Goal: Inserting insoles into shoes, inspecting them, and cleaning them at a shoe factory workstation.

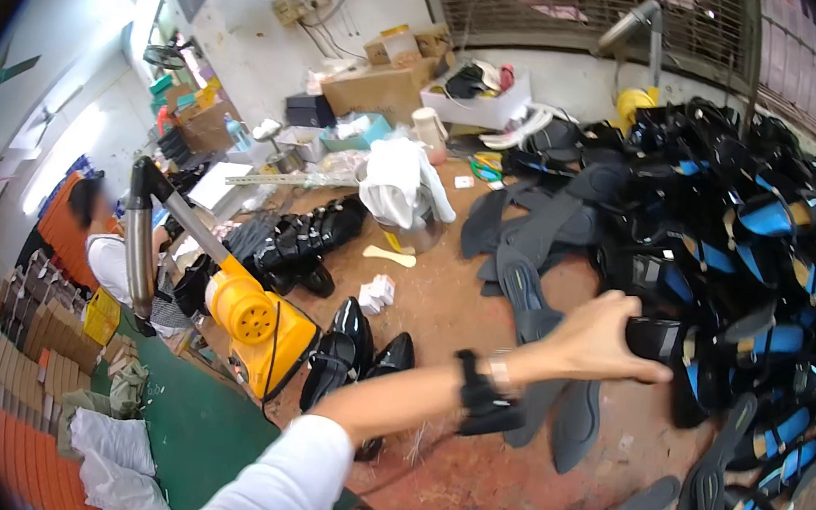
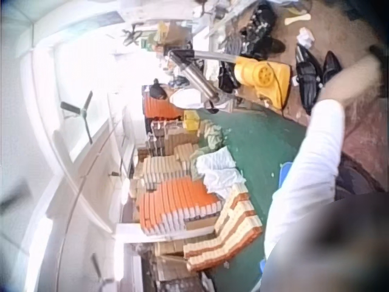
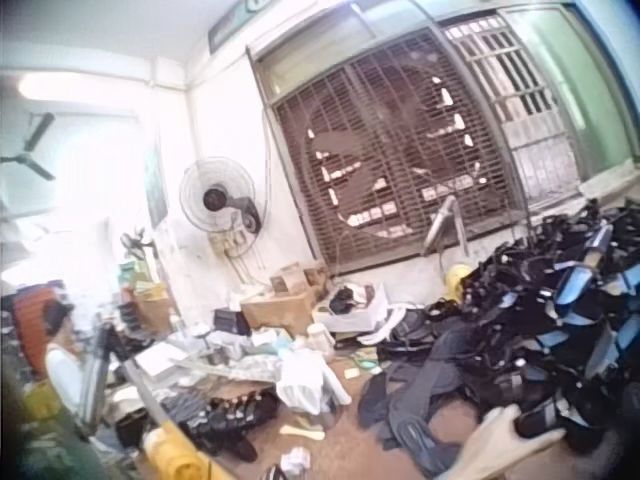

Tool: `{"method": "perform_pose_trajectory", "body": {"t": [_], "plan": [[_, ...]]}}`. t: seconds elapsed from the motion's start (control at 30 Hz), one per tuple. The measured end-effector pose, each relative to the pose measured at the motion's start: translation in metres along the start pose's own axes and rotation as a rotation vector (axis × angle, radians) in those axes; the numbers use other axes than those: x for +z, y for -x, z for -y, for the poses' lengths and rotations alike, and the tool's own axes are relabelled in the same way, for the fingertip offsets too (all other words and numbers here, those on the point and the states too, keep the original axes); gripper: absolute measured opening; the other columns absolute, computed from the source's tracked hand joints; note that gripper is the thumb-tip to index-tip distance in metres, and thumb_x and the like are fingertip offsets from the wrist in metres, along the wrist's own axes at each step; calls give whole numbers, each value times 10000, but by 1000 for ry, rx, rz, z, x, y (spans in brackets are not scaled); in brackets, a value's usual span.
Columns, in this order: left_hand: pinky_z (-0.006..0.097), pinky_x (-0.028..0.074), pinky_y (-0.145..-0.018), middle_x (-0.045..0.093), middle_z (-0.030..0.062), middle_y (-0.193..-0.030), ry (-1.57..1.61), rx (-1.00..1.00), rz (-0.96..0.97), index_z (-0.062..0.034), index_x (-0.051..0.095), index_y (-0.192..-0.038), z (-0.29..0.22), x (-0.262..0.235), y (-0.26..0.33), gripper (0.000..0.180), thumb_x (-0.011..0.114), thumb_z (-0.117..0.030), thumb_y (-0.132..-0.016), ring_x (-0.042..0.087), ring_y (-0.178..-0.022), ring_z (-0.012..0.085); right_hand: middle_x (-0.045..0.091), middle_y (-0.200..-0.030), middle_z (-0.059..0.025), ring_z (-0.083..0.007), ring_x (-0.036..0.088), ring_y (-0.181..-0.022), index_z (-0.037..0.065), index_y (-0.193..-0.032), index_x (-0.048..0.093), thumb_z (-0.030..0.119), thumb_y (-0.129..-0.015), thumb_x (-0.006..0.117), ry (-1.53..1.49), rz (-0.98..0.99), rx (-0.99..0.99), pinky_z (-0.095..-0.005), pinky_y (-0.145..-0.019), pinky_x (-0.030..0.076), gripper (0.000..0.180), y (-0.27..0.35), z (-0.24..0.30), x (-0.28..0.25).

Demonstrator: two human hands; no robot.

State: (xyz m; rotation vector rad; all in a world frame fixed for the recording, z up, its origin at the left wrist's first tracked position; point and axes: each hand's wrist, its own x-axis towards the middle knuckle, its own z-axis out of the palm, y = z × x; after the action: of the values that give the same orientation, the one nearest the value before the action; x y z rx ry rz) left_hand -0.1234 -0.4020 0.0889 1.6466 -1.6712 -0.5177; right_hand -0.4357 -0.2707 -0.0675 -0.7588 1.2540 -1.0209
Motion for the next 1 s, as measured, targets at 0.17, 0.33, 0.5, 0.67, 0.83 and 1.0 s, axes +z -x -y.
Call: {"method": "perform_pose_trajectory", "body": {"t": [0.17,0.33,0.5,0.67,0.83,1.0], "plan": [[334,490,-756,537,59,-903,203,-26,208,-15,566,-894,40,-66,123,581,930,-390,-638,554,-886,164,696,-904,-124,-238,686,-790,-3,-1307,569,297,-956,542,-692,497,322,-314,-688,566,462,14,6,8],[291,351,-902,454,82,-1020,378,15,398,-88,401,-821,53,-84,232,553,866,-252,-571,431,-946,196,560,-1332,-246,-357,574,-1218,-53,-1402,433,285,-995,490,-602,107,108,-424,-1006,503,532,38,4,16],[423,381,-992,417,222,-1433,351,-85,436,-89,442,-814,62,-62,301,413,760,-101,-551,444,-1258,318,636,-1211,-215,-339,657,-1088,-58,-1393,453,496,-1040,412,-708,438,193,-410,-909,580,658,56,12,23],[502,450,-1001,291,271,-1546,-162,-220,212,-78,558,-942,62,-27,341,371,696,-5,-605,447,-1300,521,651,-1190,-202,-267,682,-971,-37,-1396,465,485,-1063,341,-522,262,111,-331,-768,616,631,66,18,40],[463,466,-989,513,277,-1387,-99,-173,-21,-26,665,-861,59,-9,339,207,815,-76,-726,542,-1234,450,669,-1093,-151,-197,640,-840,-19,-1369,492,498,-1063,331,-477,206,80,-288,-700,593,622,65,18,61],[417,480,-997,576,258,-1353,298,-266,140,-8,679,-731,49,-54,342,174,832,-4,-647,617,-1192,386,641,-975,-102,-173,612,-838,-34,-1375,503,531,-1047,350,-286,202,69,-285,-723,529,671,68,44,39]]}}
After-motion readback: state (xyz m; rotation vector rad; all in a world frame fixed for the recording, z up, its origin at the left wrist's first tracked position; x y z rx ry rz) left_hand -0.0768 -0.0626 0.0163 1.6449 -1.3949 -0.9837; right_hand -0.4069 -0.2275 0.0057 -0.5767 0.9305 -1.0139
